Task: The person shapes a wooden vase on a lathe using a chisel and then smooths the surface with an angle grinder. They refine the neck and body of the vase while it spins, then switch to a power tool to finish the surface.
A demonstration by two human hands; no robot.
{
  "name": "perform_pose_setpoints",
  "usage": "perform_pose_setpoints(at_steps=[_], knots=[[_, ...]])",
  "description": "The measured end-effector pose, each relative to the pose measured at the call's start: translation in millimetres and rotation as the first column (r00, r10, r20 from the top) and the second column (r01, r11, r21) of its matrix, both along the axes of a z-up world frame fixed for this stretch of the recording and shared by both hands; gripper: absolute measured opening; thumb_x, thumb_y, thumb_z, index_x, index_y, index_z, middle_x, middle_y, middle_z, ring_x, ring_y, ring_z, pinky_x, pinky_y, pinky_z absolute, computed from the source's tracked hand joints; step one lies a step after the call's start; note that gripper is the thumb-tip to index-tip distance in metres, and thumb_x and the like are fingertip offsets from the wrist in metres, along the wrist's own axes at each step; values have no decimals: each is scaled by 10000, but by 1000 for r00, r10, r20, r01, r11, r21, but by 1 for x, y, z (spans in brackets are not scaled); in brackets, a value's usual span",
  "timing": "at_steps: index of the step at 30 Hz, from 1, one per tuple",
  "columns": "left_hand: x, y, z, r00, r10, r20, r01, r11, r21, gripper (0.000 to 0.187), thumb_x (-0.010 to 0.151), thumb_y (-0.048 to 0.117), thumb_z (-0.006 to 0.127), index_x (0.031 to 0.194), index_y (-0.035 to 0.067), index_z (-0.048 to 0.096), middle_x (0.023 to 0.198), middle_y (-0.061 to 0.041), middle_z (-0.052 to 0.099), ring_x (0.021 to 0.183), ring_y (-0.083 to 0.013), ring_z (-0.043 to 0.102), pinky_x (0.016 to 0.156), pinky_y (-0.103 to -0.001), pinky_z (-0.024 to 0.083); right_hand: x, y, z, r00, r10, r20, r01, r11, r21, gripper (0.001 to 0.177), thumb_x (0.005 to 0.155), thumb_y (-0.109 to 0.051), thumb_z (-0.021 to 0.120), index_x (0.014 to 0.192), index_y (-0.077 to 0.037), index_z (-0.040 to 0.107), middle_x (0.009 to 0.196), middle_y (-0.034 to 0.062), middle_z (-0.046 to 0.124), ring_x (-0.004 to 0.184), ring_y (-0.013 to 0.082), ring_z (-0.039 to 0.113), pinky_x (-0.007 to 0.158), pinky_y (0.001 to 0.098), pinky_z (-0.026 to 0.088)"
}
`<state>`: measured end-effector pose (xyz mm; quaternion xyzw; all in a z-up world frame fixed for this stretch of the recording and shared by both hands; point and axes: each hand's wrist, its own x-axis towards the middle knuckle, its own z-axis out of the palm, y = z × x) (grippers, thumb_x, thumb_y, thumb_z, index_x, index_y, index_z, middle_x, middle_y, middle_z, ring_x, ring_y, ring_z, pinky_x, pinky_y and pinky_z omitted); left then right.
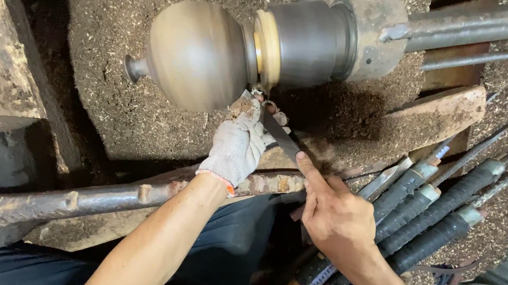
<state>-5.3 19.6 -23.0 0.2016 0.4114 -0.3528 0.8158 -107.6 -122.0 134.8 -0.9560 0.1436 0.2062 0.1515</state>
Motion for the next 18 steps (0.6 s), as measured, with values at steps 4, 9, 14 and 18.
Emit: perform_pose_setpoints(at_steps=[4,9,14,18], knots=[[-3,-1,-4,999,-40,23,39,998,53,331,1051,190,485,1359,197,603,1200,96,681,1003,-75,645,1006,-613,513,-3,4,4,994,103,22,-100,988,-115,625,870,-173,663,1467,-316,548,839,96,667,507,257,668,481,376,573],[2,-4,11,995,-35,97,29,997,65,244,1027,206,552,1257,185,634,1112,65,689,970,-107,657,933,-638,557,-11,6,0,991,133,14,-130,982,-136,659,855,-181,669,1488,-296,525,842,135,666,503,280,674,444,410,556],[-19,0,-34,982,-10,187,-1,998,58,165,1118,178,632,1260,113,686,966,11,617,789,-158,562,785,-501,547,-13,5,-3,991,124,40,-119,987,-104,652,863,-164,661,1489,-294,532,829,149,665,540,306,682,466,423,557],[-30,8,-53,999,49,-5,-48,981,190,177,1064,166,568,1114,22,657,976,-102,731,817,-250,717,726,-427,591,-16,4,-8,982,72,175,-79,996,34,552,897,-123,640,1435,-242,606,808,155,687,571,324,679,498,418,556]])
